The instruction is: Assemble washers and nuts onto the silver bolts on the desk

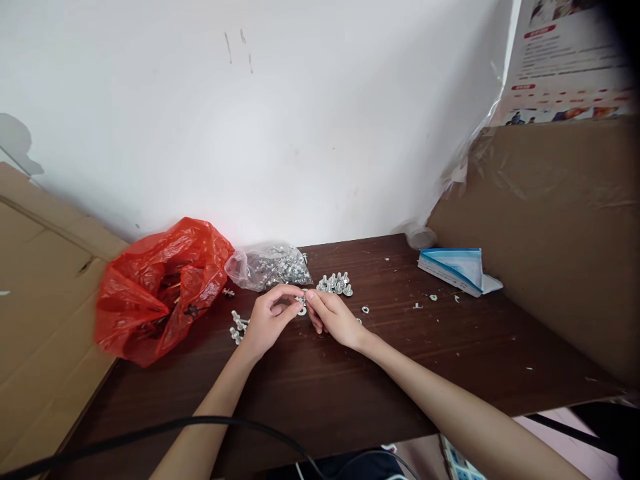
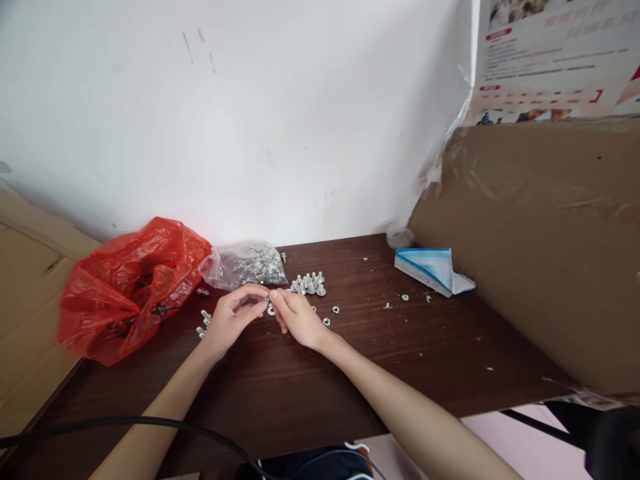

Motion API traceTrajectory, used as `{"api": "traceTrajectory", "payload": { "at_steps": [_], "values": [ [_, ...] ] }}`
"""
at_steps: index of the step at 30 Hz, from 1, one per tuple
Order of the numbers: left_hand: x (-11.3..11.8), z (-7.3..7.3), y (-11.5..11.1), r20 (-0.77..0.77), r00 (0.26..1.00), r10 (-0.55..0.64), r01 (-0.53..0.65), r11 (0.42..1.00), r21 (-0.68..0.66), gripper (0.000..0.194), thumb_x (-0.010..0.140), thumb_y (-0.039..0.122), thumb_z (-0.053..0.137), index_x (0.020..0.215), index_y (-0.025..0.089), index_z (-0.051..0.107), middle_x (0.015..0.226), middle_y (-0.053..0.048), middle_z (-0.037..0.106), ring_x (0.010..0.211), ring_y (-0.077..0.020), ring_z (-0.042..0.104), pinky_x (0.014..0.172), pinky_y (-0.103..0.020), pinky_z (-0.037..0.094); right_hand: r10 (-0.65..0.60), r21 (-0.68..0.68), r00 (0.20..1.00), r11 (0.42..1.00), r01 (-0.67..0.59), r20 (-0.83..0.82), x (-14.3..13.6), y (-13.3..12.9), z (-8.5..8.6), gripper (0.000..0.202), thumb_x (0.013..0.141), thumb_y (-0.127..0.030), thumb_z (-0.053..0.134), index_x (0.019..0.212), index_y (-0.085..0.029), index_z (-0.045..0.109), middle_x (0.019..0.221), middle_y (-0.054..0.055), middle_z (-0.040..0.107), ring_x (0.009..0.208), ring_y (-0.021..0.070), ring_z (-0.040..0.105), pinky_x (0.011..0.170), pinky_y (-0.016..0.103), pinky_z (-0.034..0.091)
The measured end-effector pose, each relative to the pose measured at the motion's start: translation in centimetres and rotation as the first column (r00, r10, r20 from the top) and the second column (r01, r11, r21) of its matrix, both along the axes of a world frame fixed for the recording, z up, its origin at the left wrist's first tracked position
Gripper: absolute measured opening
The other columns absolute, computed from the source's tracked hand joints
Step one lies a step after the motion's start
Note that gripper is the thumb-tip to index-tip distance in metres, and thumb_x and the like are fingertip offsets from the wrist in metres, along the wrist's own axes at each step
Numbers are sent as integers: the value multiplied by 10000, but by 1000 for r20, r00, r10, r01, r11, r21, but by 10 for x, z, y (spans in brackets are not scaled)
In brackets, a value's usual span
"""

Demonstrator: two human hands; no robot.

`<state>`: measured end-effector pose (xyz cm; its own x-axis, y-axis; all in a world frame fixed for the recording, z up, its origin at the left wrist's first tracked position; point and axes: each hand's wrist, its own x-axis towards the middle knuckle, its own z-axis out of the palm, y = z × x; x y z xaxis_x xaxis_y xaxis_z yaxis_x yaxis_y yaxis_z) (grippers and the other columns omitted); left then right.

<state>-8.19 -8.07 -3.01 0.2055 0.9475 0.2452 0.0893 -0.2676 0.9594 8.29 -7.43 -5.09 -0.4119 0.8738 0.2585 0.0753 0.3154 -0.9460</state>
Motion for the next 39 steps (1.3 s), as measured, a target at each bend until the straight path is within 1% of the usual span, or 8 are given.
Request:
{"api": "traceTrajectory", "payload": {
  "at_steps": [3,9,13,16,23,27,32,39],
  "values": [
    [0,0,0,40,998,-38,40,997,-59,192,732,256,707,883,140,680,1021,-90,691,950,-201,640,780,-285,533,5,2,1000,1000,-5,-5,0,1,-1,491,957,-553,300,641,-197,422,452,-59,436,419,91,431,517,231,370],
    [1,-1,0,47,999,15,-11,996,-87,230,690,244,740,890,138,698,950,-70,712,889,-186,656,829,-311,536,-10,-6,1000,1000,10,-8,0,2,-4,524,948,-567,313,584,-200,398,426,-54,424,412,92,421,524,231,376],
    [1,1,0,48,999,25,-21,997,-74,216,674,233,748,859,138,692,891,-53,699,817,-161,643,797,-297,542,-23,-20,1000,1000,23,9,0,3,-4,555,936,-598,304,558,-200,386,417,-49,423,408,93,420,521,232,375],
    [2,1,-1,54,998,25,-21,997,-75,261,678,230,745,915,144,676,895,-48,688,776,-143,626,776,-292,542,-26,-30,999,999,26,22,0,3,-4,570,932,-610,299,549,-198,390,413,-46,424,411,94,428,521,231,375],
    [1,2,-2,19,999,-30,31,998,-47,242,730,253,704,944,144,675,917,-61,653,848,-162,606,807,-308,533,-25,-39,1000,999,25,-5,0,2,-3,571,926,-617,308,548,-196,389,410,-47,421,404,90,419,511,224,370],
    [2,3,-2,0,999,-48,48,998,-31,257,726,257,711,955,150,665,933,-61,642,884,-172,602,810,-308,534,-40,-50,999,998,39,-20,-1,1,-3,580,916,-634,308,539,-199,378,411,-45,412,393,94,412,478,226,354],
    [3,0,-1,-21,999,-42,41,999,-31,257,705,256,729,926,146,654,894,-51,648,848,-165,613,796,-300,537,-54,-46,998,997,55,25,-1,1,-3,602,913,-646,291,521,-198,384,413,-34,421,405,99,419,483,232,358],
    [4,2,-1,-9,1000,-25,25,1000,-17,245,718,249,716,934,150,652,844,-37,654,818,-154,618,800,-294,538,-62,-27,998,998,63,7,0,1,-1,588,927,-625,281,531,-200,369,411,-44,397,410,98,419,499,229,360]
  ]
}}
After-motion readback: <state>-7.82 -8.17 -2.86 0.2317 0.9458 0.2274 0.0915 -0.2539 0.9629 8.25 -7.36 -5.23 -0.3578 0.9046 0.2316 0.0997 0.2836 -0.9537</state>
